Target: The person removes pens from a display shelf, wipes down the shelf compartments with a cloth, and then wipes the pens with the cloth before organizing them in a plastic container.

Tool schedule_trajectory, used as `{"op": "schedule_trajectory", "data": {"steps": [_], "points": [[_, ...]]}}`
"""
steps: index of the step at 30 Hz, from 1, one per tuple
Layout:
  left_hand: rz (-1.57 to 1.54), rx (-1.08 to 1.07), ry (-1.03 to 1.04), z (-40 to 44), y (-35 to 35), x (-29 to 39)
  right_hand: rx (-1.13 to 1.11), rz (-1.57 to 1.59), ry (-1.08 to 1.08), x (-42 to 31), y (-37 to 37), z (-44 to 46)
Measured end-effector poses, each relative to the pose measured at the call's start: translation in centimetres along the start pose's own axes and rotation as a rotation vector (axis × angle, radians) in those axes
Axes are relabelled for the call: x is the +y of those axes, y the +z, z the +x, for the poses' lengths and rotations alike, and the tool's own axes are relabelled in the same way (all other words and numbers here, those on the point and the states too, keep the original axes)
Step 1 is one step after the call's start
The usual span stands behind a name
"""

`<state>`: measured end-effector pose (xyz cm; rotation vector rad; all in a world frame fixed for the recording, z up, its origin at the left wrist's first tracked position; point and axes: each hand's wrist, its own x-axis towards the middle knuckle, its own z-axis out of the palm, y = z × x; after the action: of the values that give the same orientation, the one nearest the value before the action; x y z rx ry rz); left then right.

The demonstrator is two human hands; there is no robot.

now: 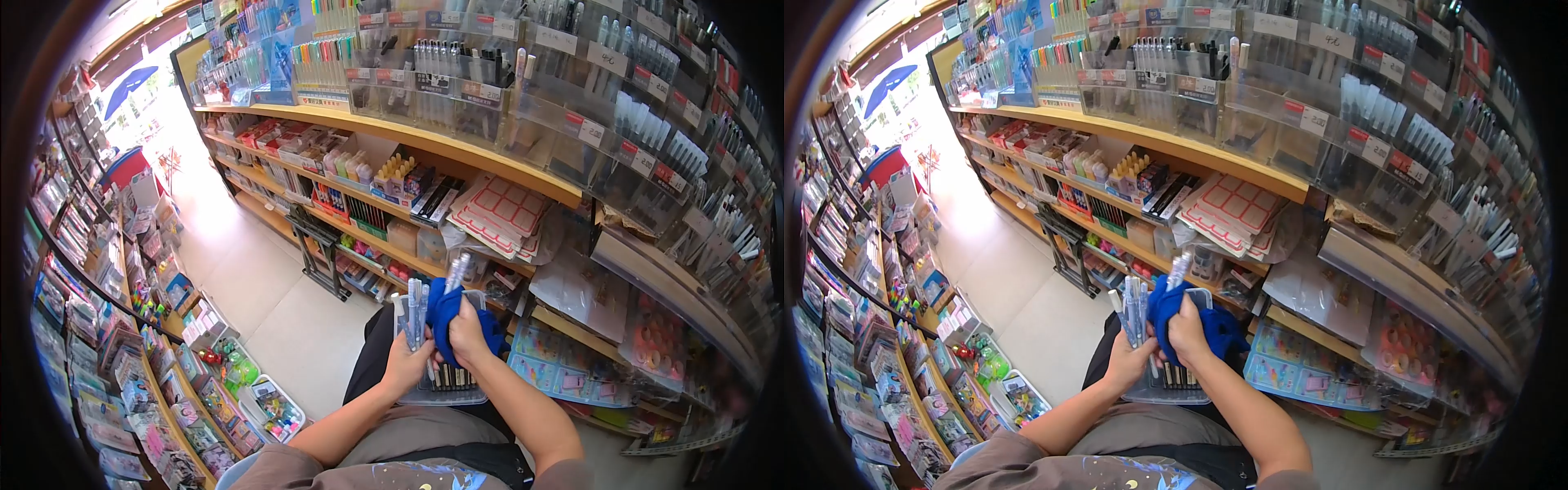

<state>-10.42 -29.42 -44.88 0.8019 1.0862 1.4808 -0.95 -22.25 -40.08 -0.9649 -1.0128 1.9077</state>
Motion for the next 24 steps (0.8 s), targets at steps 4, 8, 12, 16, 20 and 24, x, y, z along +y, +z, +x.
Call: {"op": "schedule_trajectory", "data": {"steps": [4,8,12,16,20,24], "points": [[0.043,0.030,0.037,-0.2,1.1,0.9,0.070,0.128,-0.222,0.7,-1.7,0.5],[0.079,0.036,0.161,0.1,1.0,0.8,0.030,0.182,-0.225,0.9,-2.9,0.2],[0.100,0.007,0.344,1.1,0.8,2.1,-0.052,0.090,-0.176,1.0,-3.7,-0.5],[0.195,-0.188,0.478,2.9,1.2,4.7,-0.082,0.044,-0.151,1.7,-3.1,-0.9],[0.070,-0.385,0.251,4.0,2.7,5.3,-0.103,-0.183,-0.281,3.0,-2.3,-0.8],[0.096,-0.354,0.294,4.3,3.1,5.4,-0.090,-0.243,-0.290,4.4,-3.8,-0.1]]}}
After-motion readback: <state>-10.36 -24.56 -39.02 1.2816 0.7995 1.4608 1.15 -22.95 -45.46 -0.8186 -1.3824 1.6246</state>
